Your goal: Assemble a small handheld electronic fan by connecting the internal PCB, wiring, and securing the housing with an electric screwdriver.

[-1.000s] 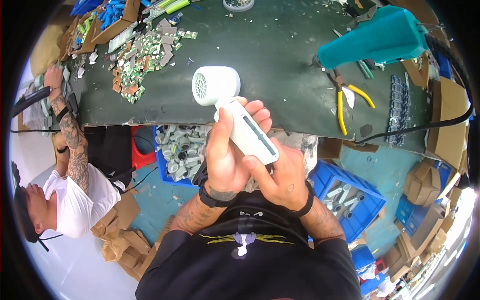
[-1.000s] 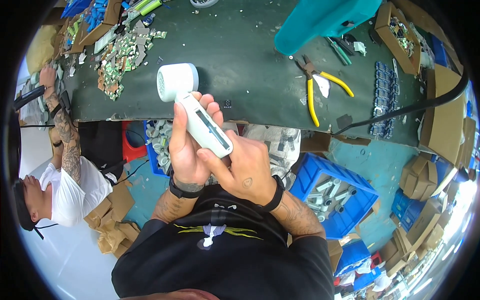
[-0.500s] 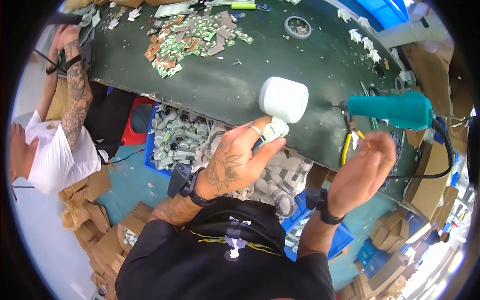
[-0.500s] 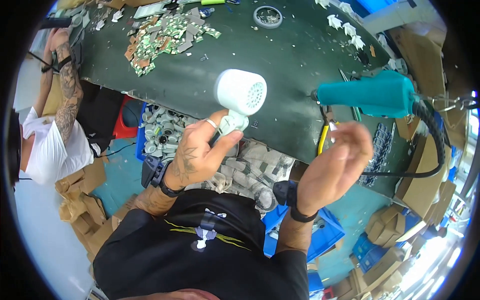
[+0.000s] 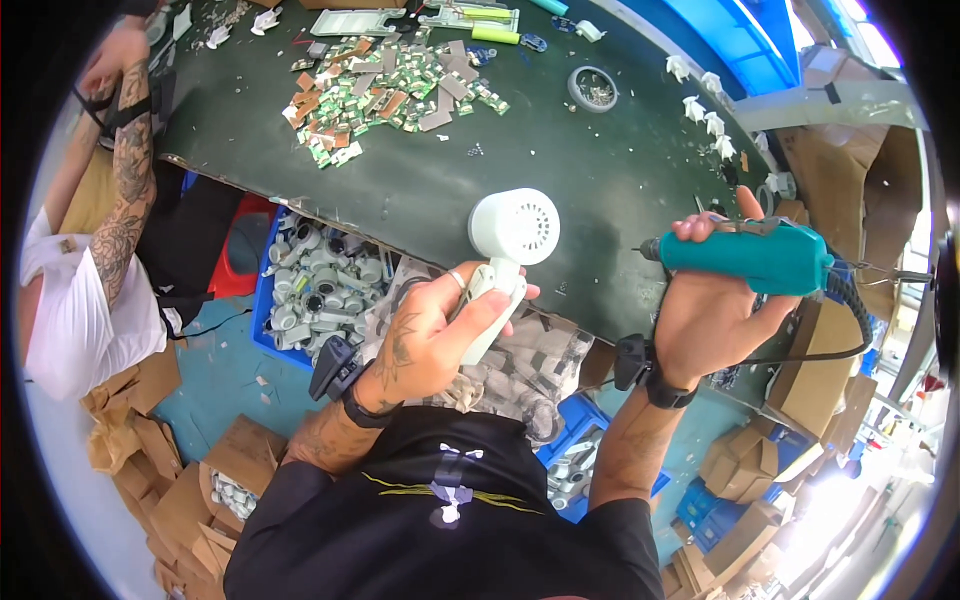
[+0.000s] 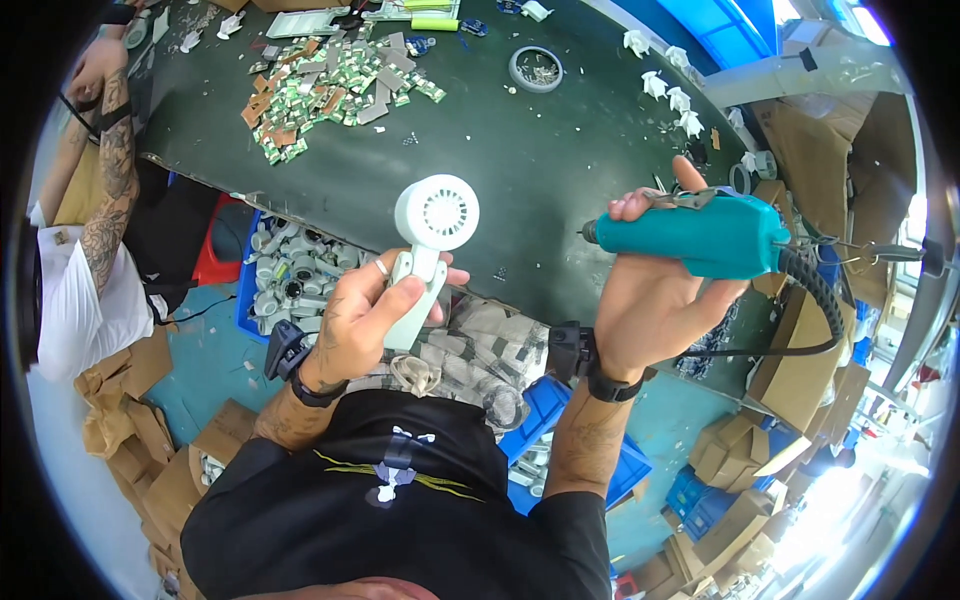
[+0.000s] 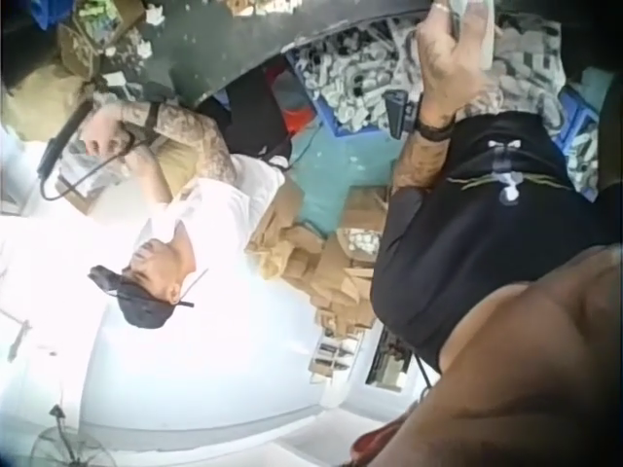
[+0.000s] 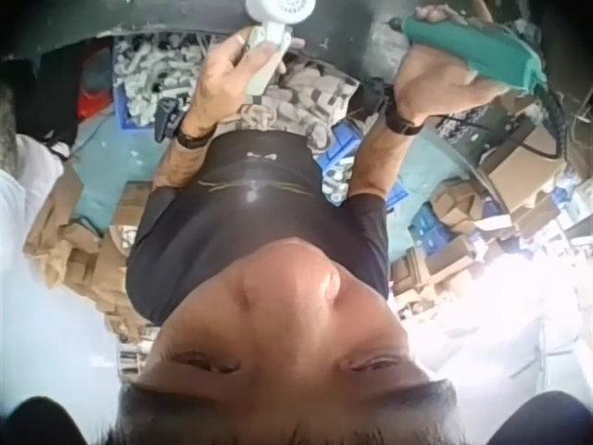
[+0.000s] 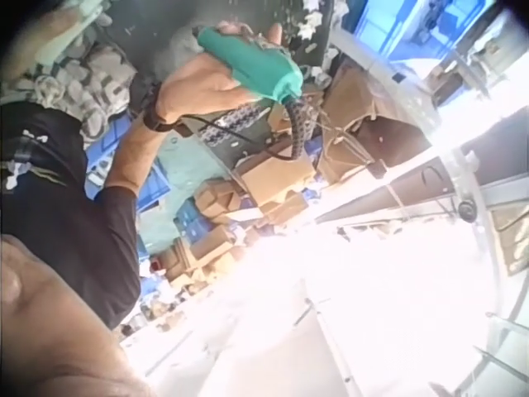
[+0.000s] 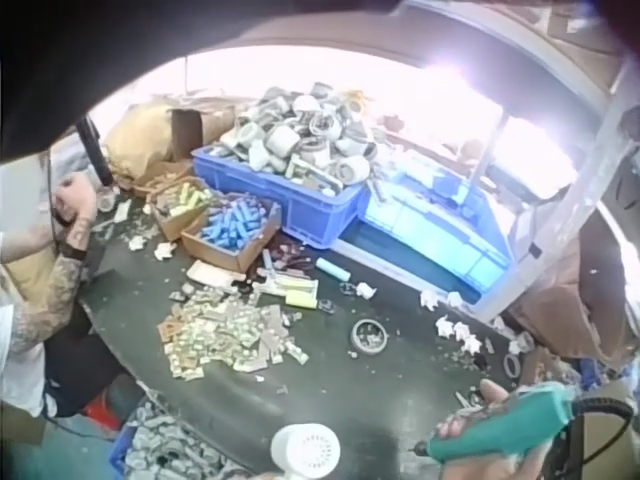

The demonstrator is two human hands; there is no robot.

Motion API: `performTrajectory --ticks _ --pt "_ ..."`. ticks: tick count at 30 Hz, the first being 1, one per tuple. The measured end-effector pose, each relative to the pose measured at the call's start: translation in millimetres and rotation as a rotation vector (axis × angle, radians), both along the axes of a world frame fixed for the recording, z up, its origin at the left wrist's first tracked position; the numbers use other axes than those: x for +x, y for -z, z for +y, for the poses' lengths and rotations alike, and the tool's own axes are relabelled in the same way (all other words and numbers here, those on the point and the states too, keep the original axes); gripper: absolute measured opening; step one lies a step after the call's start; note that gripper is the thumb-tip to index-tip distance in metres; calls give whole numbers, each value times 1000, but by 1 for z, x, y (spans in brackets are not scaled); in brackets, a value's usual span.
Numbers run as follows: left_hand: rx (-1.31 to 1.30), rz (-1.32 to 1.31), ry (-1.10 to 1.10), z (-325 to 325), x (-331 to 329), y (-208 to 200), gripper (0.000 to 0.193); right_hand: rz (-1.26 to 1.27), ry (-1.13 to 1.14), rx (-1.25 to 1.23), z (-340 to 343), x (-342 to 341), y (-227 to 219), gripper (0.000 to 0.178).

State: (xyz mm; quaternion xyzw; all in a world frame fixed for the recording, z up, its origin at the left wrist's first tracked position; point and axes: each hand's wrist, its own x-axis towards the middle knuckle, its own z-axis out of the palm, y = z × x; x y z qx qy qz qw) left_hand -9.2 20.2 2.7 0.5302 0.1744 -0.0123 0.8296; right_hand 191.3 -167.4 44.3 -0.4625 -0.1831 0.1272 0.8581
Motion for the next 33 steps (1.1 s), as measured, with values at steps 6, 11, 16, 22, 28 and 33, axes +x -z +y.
performTrajectory --ticks 6,11,16,22,28,33 --pt "-71 -30 -115 -1 -9 6 32 4 89 11 46 -3 3 103" --pt "-46 -24 -99 2 -10 11 33 -238 138 -153 92 34 11 48" --pt "-50 -36 -108 3 -10 7 34 -374 219 -220 131 82 20 37" --pt "-43 -27 -100 4 -11 7 34 -414 217 -301 142 100 30 35" --pt "-34 6 -185 8 -2 -2 32 -276 105 -123 126 70 3 39" --pt "329 -78 -280 14 37 -9 36 -163 46 -24 90 34 -1 40"
